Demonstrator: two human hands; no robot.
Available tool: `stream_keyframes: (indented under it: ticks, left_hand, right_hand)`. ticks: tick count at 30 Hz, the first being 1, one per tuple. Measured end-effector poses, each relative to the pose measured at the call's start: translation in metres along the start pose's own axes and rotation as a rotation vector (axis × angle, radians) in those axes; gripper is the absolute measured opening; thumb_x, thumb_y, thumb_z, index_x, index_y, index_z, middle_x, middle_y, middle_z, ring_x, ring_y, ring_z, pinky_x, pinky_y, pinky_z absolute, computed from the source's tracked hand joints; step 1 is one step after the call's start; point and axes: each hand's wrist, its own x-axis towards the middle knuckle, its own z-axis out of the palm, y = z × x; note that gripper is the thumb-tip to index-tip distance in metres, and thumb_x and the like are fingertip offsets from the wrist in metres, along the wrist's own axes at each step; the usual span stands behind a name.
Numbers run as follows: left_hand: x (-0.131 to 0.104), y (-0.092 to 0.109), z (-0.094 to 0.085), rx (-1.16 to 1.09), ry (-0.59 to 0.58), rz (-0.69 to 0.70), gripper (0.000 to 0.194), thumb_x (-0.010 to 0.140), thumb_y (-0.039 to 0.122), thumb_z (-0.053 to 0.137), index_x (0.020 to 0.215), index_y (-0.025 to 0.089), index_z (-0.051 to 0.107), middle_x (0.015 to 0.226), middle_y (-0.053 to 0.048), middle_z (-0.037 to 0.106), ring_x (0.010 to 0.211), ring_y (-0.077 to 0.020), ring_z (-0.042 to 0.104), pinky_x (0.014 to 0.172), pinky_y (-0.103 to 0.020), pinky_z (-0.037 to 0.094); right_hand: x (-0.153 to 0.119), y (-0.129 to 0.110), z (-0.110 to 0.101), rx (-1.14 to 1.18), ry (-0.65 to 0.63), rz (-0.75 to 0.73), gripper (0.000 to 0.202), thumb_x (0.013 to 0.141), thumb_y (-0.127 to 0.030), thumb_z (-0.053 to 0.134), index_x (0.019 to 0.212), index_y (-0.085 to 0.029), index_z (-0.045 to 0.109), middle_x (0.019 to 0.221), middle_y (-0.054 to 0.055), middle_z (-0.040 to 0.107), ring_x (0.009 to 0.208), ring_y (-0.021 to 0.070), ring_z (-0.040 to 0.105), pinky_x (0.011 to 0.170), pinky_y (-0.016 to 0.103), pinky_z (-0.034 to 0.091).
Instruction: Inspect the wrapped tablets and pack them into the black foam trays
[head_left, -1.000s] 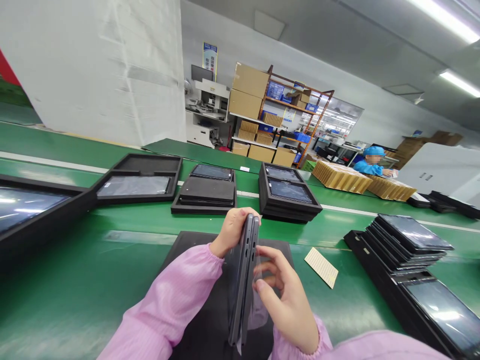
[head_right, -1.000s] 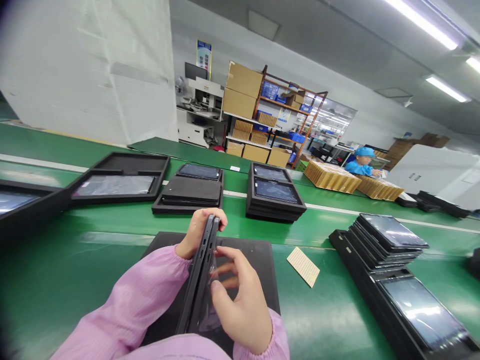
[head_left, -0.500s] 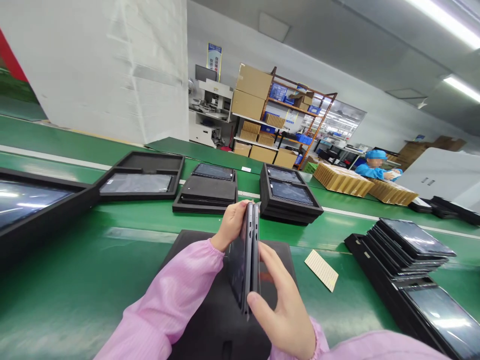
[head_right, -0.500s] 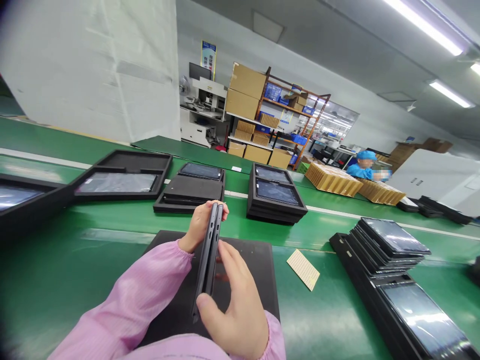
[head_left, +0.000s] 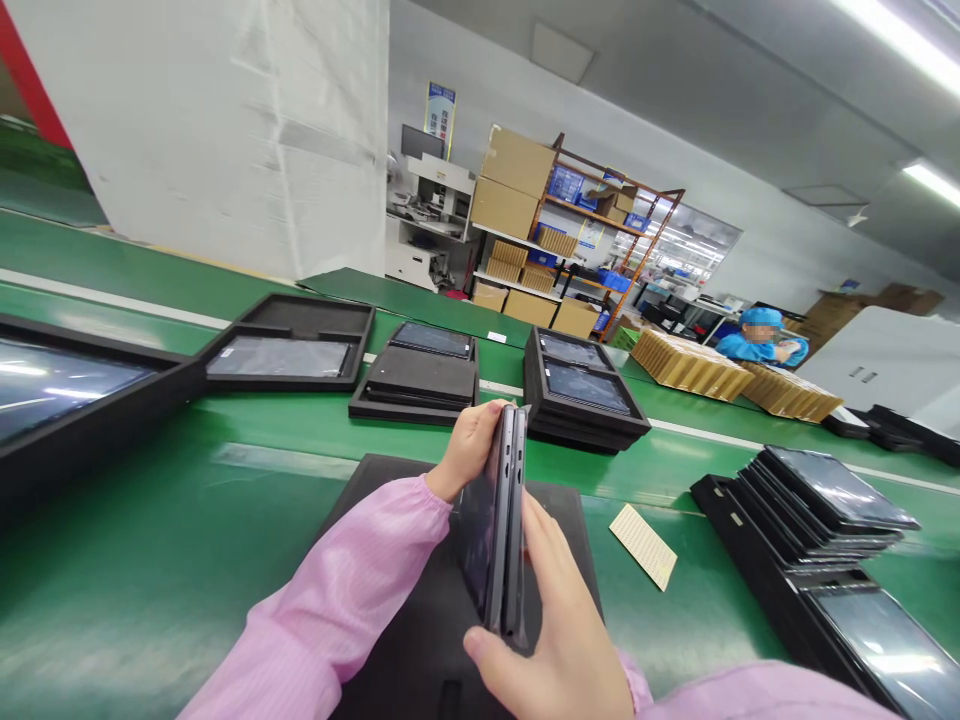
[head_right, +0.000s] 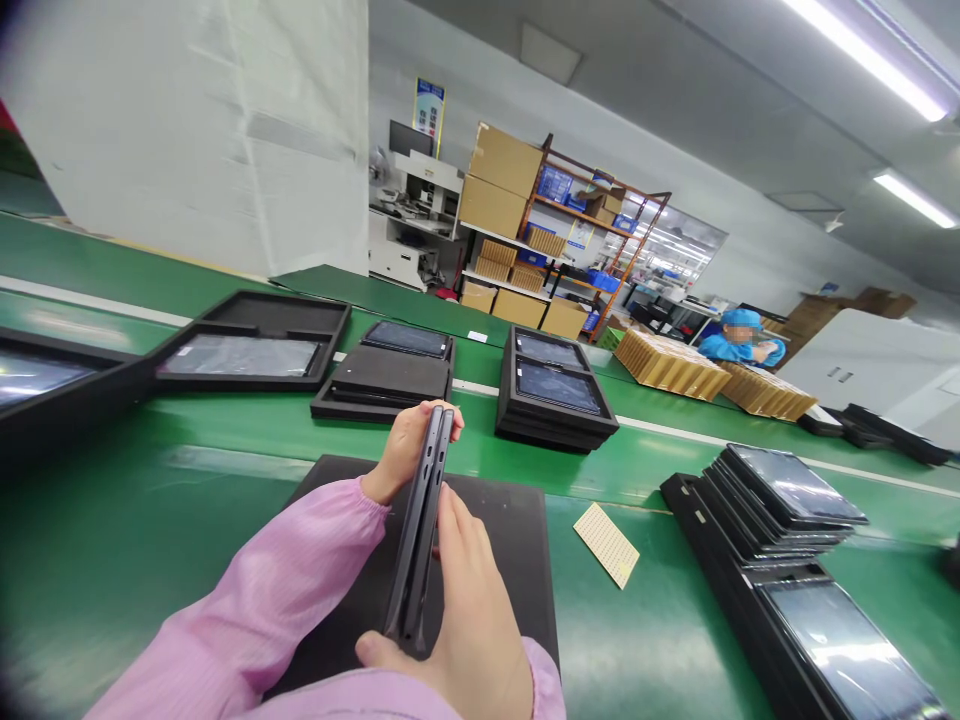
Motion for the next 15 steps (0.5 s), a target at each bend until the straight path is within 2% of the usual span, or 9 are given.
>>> stream_keyframes:
  ticks: [3,6,9,15]
  left_hand:
    - [0.000,0.002,0.000,-0.007,-0.003,0.012,0.075,0.071,0.089,0.046,0.061,0.017,0.063,0.054,-0.002,0.058,0.050,-0.0150,0.048,0.054,-0.031,0.040]
    - [-0.002,0.005,-0.001,0.023,-0.031,0.067,0.076,0.075,0.088,0.042,0.062,0.017,0.064,0.052,-0.003,0.058,0.050,-0.0162,0.050,0.055,-0.032,0.042]
    - [-0.006,0.008,-0.001,0.056,-0.090,0.148,0.076,0.081,0.084,0.037,0.064,0.017,0.066,0.051,-0.004,0.059,0.051,-0.0176,0.053,0.056,-0.032,0.044]
    - [-0.015,0.011,0.004,0.083,-0.206,0.220,0.073,0.087,0.078,0.033,0.066,0.017,0.067,0.057,-0.006,0.065,0.055,-0.0186,0.059,0.060,-0.031,0.048]
  right_hand:
    - [-0.001,0.003,0.001,-0.011,-0.009,0.017,0.102,0.065,-0.008,0.067,0.155,-0.033,0.028,0.156,-0.001,0.042,0.143,0.0271,0.040,0.112,0.037,0.044]
    - [-0.006,0.010,0.005,0.064,0.002,0.037,0.094,0.071,-0.017,0.072,0.154,-0.032,0.031,0.156,0.000,0.043,0.142,0.0272,0.042,0.105,0.031,0.050]
    - [-0.011,0.017,0.013,0.133,0.134,0.073,0.076,0.079,-0.023,0.065,0.150,-0.032,0.040,0.152,0.000,0.047,0.137,0.0241,0.049,0.095,0.022,0.054]
    - [-0.012,0.014,0.023,0.087,0.300,0.118,0.054,0.080,-0.026,0.060,0.133,-0.031,0.057,0.129,0.001,0.061,0.113,0.0217,0.065,0.073,0.018,0.057]
